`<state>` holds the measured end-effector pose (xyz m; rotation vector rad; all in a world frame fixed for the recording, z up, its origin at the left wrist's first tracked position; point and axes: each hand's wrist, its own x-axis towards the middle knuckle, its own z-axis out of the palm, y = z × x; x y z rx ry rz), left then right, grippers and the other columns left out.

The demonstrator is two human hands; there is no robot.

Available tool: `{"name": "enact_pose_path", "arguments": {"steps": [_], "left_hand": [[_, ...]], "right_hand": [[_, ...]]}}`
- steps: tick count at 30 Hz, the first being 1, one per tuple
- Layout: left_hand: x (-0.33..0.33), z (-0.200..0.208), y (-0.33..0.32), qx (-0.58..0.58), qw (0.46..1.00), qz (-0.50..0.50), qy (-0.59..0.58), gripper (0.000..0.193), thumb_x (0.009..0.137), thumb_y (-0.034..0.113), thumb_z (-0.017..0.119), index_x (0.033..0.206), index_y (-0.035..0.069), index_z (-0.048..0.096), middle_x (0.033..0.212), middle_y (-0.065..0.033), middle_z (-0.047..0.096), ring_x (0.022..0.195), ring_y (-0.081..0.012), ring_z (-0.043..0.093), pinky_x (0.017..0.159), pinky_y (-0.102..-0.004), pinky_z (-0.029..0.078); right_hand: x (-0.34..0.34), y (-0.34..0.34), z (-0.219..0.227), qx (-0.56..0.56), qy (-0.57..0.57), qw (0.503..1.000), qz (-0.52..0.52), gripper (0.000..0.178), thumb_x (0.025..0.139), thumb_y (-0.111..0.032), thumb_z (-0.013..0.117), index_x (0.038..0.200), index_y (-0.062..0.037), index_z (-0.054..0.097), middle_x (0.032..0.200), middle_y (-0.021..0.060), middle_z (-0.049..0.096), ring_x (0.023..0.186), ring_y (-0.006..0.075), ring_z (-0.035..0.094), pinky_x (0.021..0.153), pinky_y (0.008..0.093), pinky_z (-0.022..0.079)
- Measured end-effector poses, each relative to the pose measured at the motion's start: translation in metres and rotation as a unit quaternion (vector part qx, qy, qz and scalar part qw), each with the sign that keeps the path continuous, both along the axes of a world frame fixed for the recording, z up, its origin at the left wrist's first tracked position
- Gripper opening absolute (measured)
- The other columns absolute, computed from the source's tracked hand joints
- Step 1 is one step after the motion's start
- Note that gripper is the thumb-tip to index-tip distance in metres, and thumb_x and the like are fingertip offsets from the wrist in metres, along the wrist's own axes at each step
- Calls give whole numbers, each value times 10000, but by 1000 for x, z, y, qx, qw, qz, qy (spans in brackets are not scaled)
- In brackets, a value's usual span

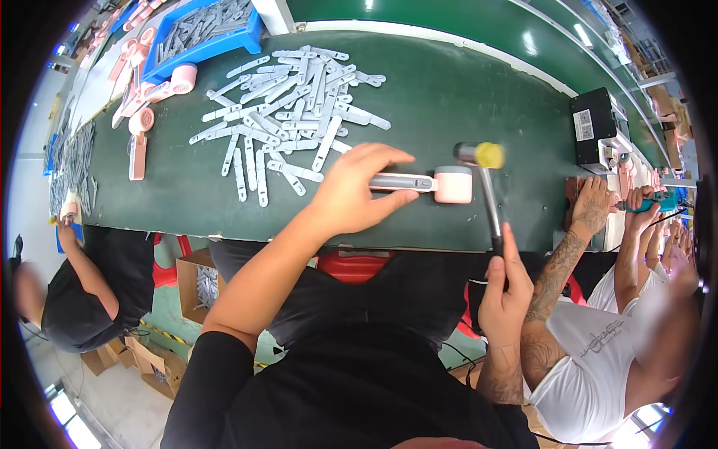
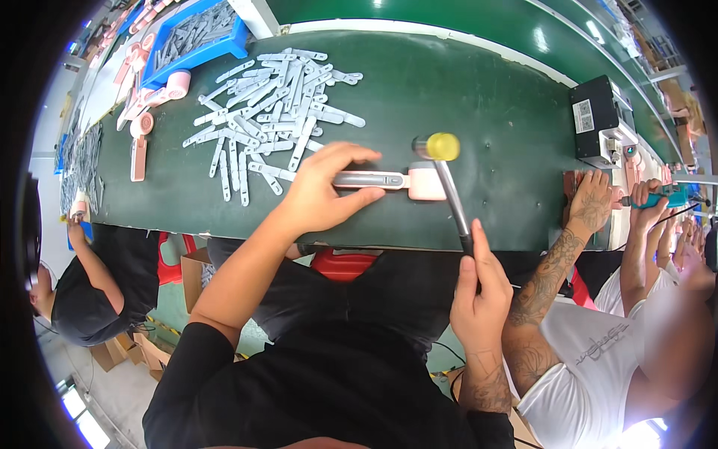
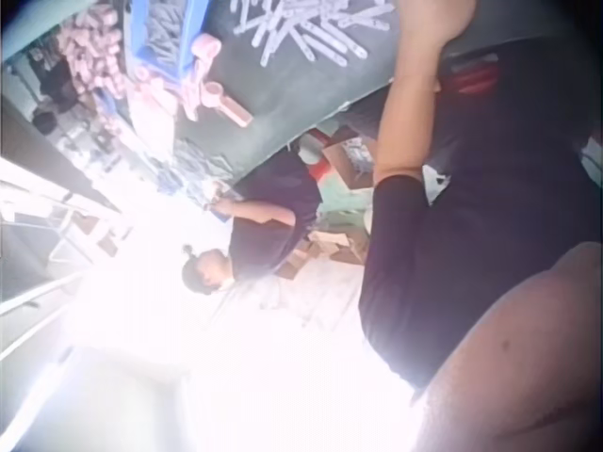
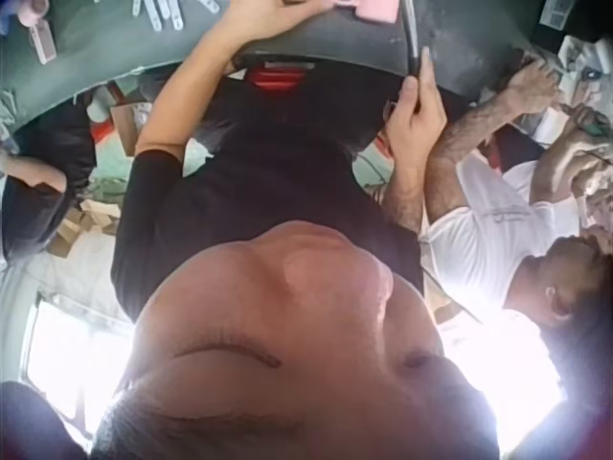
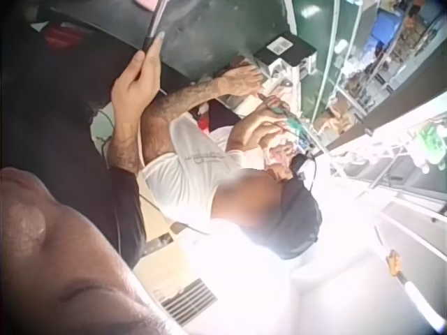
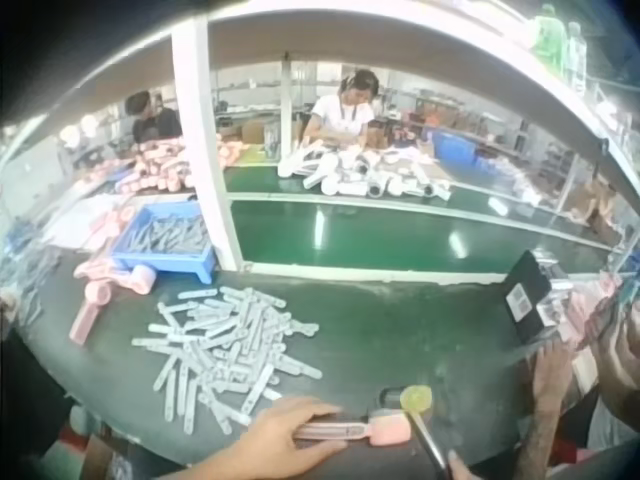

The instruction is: Assembling plastic handheld fan components and metal clips using a small hammer.

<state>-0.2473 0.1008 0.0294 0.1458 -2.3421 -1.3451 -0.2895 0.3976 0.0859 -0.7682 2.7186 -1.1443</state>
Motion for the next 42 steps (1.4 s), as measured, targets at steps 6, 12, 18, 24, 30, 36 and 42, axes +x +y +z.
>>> {"name": "enact_pose_path", "arguments": {"steps": [6,12,18,24,30,36,42], "left_hand": [[15,-14,-23,-144,989,1,-29,285,804,285,942,1003,137,801,944,17,743,981,-236,656,913,-402,448],[15,-25,-21,-133,991,-14,-1,303,817,334,940,1000,137,800,972,27,759,949,-220,658,860,-394,432],[16,-34,-19,-125,992,-8,17,318,823,342,935,1026,142,794,979,20,766,966,-219,669,883,-398,445],[15,-23,-15,-107,994,-4,12,381,861,362,905,1147,144,780,1020,-18,770,1001,-252,679,894,-416,445],[6,-12,-2,-128,991,-3,46,486,806,353,932,1223,157,776,1052,-10,773,1032,-253,677,913,-418,443],[22,-19,-29,-167,983,-12,-78,545,794,279,952,1299,165,783,1033,24,787,1111,-222,657,999,-399,418],[24,-28,-26,-135,990,23,-41,696,792,273,960,1434,221,698,966,82,773,953,-169,678,944,-399,410]], "right_hand": [[7,-18,-14,24,8,996,81,517,1033,-35,689,1523,-200,678,816,139,606,665,309,605,651,403,529],[6,-19,-1,-56,111,990,72,476,1046,-22,658,1513,-112,675,826,136,626,718,272,627,718,374,540],[2,-18,4,59,9,995,86,465,1082,-81,644,1546,-116,645,874,163,677,742,287,654,749,380,555],[0,-14,13,-5,13,999,32,448,1137,-112,576,1569,5,592,803,11,579,617,72,508,571,254,431],[9,-7,13,-9,-2,1000,23,455,1121,-75,581,1568,9,591,829,26,590,659,92,537,618,262,457],[9,-10,-1,-13,53,995,83,483,1074,-22,624,1555,4,604,849,86,624,705,169,580,671,325,508],[13,-44,2,87,53,989,106,536,1032,-105,714,1545,-251,660,771,88,560,609,282,611,580,427,533]]}}
